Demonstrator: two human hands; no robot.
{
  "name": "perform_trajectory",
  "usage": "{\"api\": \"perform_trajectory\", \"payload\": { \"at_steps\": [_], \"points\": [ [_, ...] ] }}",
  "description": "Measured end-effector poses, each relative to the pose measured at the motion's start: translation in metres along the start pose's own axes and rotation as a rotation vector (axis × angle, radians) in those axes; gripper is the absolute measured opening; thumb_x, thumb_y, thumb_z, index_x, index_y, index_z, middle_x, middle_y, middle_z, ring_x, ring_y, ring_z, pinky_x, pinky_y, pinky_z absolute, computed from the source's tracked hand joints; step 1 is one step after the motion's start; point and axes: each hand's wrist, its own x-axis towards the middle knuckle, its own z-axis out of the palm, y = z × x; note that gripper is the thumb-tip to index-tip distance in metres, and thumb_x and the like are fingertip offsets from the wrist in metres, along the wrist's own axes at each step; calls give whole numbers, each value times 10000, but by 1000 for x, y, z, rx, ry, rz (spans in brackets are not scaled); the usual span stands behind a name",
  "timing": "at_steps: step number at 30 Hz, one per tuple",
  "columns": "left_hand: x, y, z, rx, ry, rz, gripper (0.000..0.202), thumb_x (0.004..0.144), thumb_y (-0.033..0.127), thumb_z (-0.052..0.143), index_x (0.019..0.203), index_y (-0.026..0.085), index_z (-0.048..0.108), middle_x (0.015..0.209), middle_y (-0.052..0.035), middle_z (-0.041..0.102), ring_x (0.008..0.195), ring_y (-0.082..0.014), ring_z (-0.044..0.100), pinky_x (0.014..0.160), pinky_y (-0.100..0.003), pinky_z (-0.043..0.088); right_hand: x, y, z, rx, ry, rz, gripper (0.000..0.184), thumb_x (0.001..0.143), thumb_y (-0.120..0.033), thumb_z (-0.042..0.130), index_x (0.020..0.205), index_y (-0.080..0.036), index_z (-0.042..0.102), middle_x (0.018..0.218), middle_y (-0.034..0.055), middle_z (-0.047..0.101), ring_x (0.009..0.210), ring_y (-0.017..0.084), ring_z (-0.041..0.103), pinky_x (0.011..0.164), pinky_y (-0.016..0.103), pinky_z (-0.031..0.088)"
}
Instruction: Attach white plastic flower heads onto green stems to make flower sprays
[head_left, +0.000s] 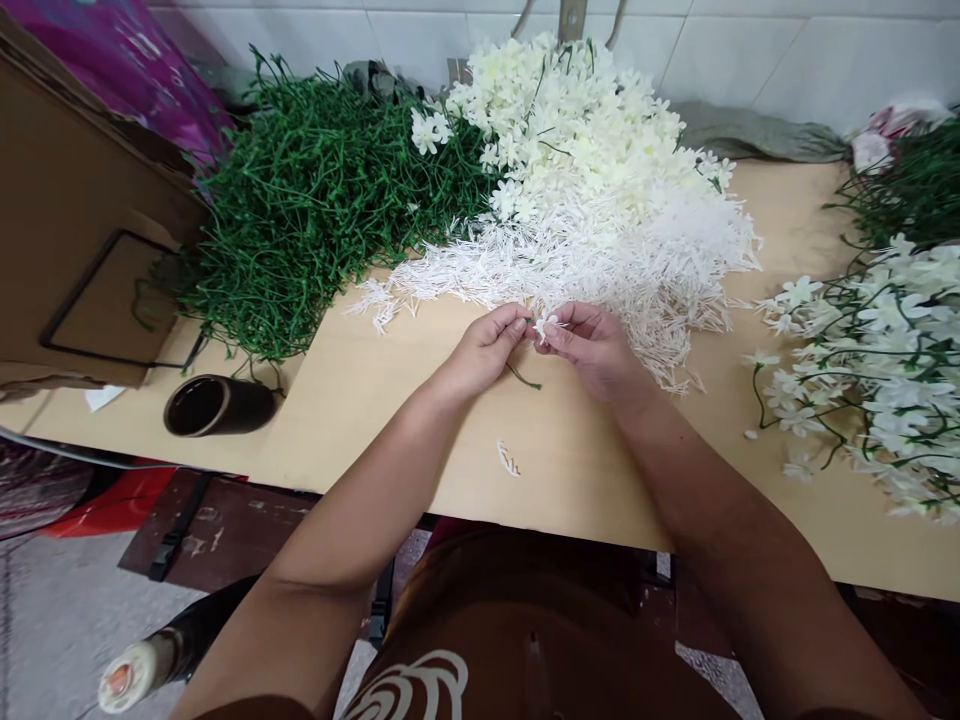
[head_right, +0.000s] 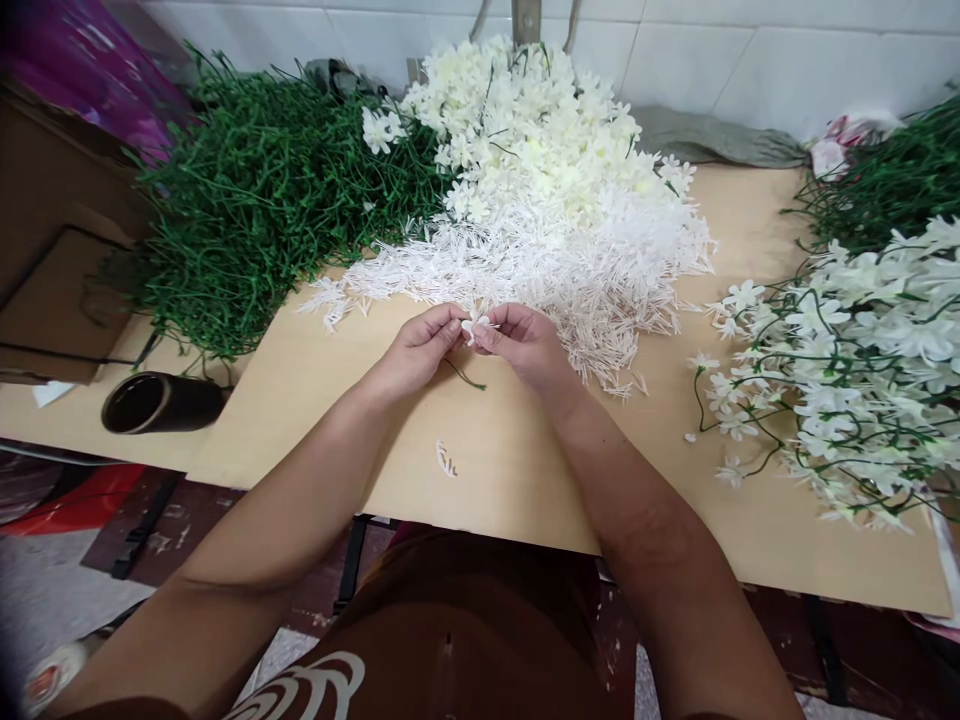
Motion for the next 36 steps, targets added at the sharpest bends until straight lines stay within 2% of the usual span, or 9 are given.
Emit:
{"api": "perform_trajectory", "payload": {
  "at_steps": [3, 7, 15, 23, 29, 36],
  "points": [
    [-2, 4, 0, 14, -64, -1, 268, 804, 415, 646, 680, 188, 574, 598, 13, 478, 569, -115, 414, 616, -274, 360, 1, 1, -1, -3, 23, -15, 388, 504, -447, 876, 668, -209, 617, 632, -45, 627, 607, 84, 583, 650, 255, 511],
    [-5, 7, -1, 28, -126, -58, 370, 783, 510, 642, 629, 195, 525, 518, 28, 395, 490, -102, 321, 522, -267, 274, 1, 2, 0, 7, 2, 3, 406, 499, -456, 876, 658, -214, 591, 600, -52, 607, 612, 114, 603, 694, 314, 537],
    [-4, 2, -4, 2, -202, -50, 444, 755, 598, 630, 650, 187, 498, 498, 51, 344, 452, -75, 263, 473, -254, 198, 1, 3, 0, -40, -29, -15, 381, 522, -458, 865, 630, -208, 598, 598, -47, 620, 584, 100, 581, 653, 285, 516],
    [-3, -5, -8, 134, -233, -47, 345, 799, 474, 597, 672, 173, 483, 567, 51, 349, 506, -73, 299, 492, -230, 232, 3, 4, -4, -229, -49, -29, 363, 484, -358, 898, 618, -188, 606, 616, -37, 639, 603, 96, 579, 597, 241, 470],
    [-1, -6, -10, 246, -272, 17, 254, 827, 358, 529, 660, 172, 488, 594, 33, 394, 588, -93, 375, 553, -226, 299, 5, 5, -7, -216, -93, 2, 354, 502, -365, 889, 611, -184, 605, 623, -34, 638, 608, 89, 573, 615, 240, 471],
    [-2, -7, -10, 422, -269, 53, 225, 844, 311, 464, 684, 169, 535, 622, 14, 483, 646, -112, 451, 590, -227, 340, 7, 5, -10, -162, -85, 84, 376, 436, -322, 911, 578, -176, 595, 580, -45, 630, 582, 82, 575, 579, 221, 447]
  ]
}}
